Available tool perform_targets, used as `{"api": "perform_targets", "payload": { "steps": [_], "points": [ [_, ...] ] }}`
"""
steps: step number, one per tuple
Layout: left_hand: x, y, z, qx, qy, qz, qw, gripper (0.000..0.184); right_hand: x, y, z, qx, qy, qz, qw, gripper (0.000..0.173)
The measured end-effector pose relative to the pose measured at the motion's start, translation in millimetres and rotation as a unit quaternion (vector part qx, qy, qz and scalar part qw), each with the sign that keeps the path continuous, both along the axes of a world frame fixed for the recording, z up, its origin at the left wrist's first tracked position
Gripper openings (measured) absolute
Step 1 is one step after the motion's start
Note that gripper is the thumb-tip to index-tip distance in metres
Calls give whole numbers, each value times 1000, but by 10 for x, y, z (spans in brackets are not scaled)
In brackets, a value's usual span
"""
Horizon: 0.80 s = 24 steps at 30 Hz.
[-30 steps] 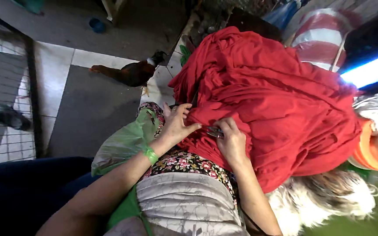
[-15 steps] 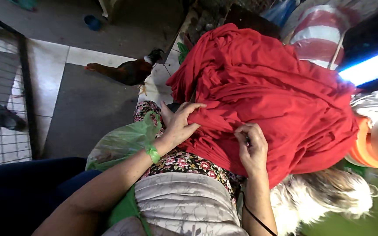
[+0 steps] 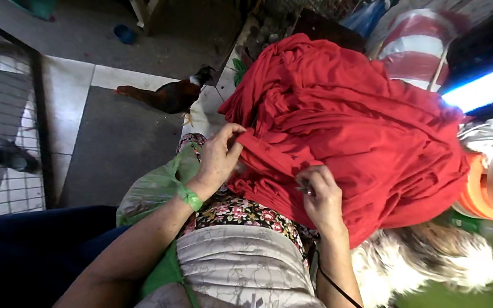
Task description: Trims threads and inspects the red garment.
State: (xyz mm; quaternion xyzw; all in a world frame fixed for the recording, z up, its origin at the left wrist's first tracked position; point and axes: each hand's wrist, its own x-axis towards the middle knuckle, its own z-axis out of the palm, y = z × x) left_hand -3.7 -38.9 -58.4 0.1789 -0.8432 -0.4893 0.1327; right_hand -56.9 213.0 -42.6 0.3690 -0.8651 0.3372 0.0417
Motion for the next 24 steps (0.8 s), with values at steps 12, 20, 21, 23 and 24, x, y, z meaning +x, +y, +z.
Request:
{"api": "perform_targets", "payload": {
  "steps": [12, 20, 21, 23, 24],
  "points": [
    [-66, 158, 117, 412, -43, 47, 909, 58, 5, -266, 95, 34, -63, 58, 996, 21],
    [-390, 237, -155, 390, -51, 30, 919, 44, -111, -572, -109, -37, -180, -5, 983, 28],
    [-403, 241, -171, 406, -59, 31, 911, 41, -96, -573, -147, -35, -188, -15, 981, 29],
    [-412, 245, -167, 444, -89, 34, 891, 36, -44, -561, -180, -38, -193, -25, 980, 29],
    [-423, 250, -162, 464, -104, 41, 879, 35, -23, -553, -195, -44, -193, -30, 980, 29]
  ]
}}
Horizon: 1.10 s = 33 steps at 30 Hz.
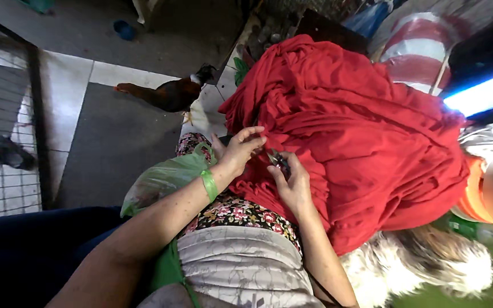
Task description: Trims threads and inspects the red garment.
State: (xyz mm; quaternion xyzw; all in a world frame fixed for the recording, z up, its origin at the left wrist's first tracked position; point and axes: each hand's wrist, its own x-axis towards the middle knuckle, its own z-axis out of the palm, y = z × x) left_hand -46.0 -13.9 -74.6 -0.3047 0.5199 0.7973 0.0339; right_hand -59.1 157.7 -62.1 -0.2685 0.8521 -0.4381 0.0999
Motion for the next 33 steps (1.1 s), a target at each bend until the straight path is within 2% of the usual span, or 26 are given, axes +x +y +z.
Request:
{"api": "perform_targets", "payload": {
  "steps": [3, 8, 10, 13, 16, 18, 21, 27, 33],
  "points": [
    [-31, 7, 1, 53, -21, 12, 998, 36, 24, 16, -7, -10, -11, -13, 1000, 32],
    [9, -48, 79, 91, 61, -12, 994, 49, 37, -12, -8, -85, -28, -73, 993, 32],
    [74, -86, 66, 83, 99, -32, 991, 47, 45, -8, -17, -111, -27, -95, 989, 30],
    [166, -74, -230, 23, 189, -29, 981, 42, 51, 8, -32, -114, -33, -100, 988, 29],
    [212, -40, 151, 35, 100, 48, 993, 33, 44, 5, -21, -94, -26, -90, 991, 28],
    [236, -15, 257, 43, 68, 72, 994, 33, 40, 2, -15, -92, -24, -81, 992, 27],
    [249, 24, 249, 47, 69, 88, 993, 31, 42, -3, -22, -94, -23, -75, 993, 27],
    [289, 34, 205, 14, 120, 41, 992, 42, 6, -20, -37, -85, -13, -61, 994, 28],
    [302, 49, 196, 24, 131, 31, 991, 43, -3, -20, -41, -98, -15, -59, 993, 27]
  ]
}}
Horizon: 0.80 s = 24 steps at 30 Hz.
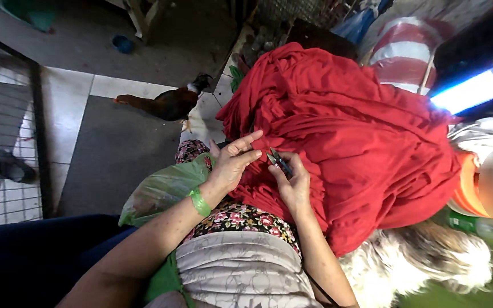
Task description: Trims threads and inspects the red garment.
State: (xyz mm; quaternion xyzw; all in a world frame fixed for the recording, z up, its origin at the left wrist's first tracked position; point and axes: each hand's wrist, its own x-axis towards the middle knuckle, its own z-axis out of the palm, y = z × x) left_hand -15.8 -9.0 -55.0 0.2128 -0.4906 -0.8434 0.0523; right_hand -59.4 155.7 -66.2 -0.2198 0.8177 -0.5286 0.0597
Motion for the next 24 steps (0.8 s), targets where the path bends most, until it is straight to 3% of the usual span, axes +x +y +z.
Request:
{"api": "perform_targets", "payload": {
  "steps": [17, 24],
  "points": [
    [20, 2, -38, -36, 12, -39, 999, 48, -18, -36, -29, 6, 72, 12, 997, 22],
    [38, 7, -54, -52, 7, -39, 998, 50, -21, -32, 15, 2, 36, -9, 999, 20]
  ]
}}
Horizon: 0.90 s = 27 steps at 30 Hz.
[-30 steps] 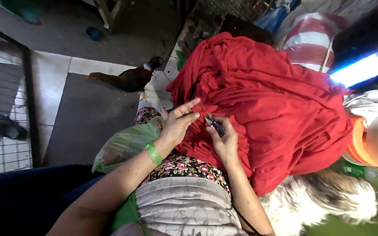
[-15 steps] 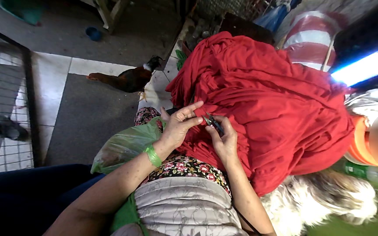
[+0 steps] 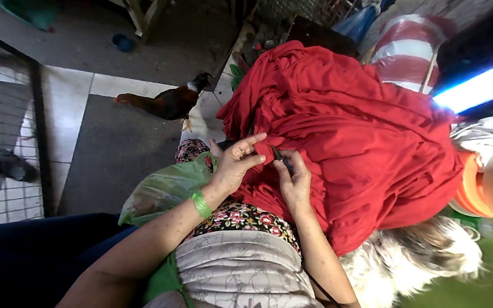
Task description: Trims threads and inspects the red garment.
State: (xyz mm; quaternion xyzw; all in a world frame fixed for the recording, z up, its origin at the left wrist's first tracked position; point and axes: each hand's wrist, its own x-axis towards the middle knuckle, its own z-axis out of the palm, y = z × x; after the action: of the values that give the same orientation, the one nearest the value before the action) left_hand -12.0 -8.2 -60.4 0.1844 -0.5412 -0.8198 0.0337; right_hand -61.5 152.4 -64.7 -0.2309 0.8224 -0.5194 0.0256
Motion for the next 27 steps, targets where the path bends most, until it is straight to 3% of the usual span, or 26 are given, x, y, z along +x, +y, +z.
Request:
{"api": "perform_targets", "payload": {
  "steps": [4, 7, 15, 27],
  "points": [
    [4, 2, 32, -11, -12, 12, 1000, 50, 3, 39, 85, -65, -91, -17, 994, 21],
    [10, -7, 44, -10, -12, 12, 1000, 51, 31, 67, 92, -56, -119, -6, 991, 25],
    [12, 33, 7, 15, 11, 9, 1000, 53, 45, 24, 2, 10, -48, 15, 999, 26],
    [17, 55, -8, 26, 18, -3, 999, 52, 40, 7, -20, -3, -17, 11, 1000, 22]
  ]
}}
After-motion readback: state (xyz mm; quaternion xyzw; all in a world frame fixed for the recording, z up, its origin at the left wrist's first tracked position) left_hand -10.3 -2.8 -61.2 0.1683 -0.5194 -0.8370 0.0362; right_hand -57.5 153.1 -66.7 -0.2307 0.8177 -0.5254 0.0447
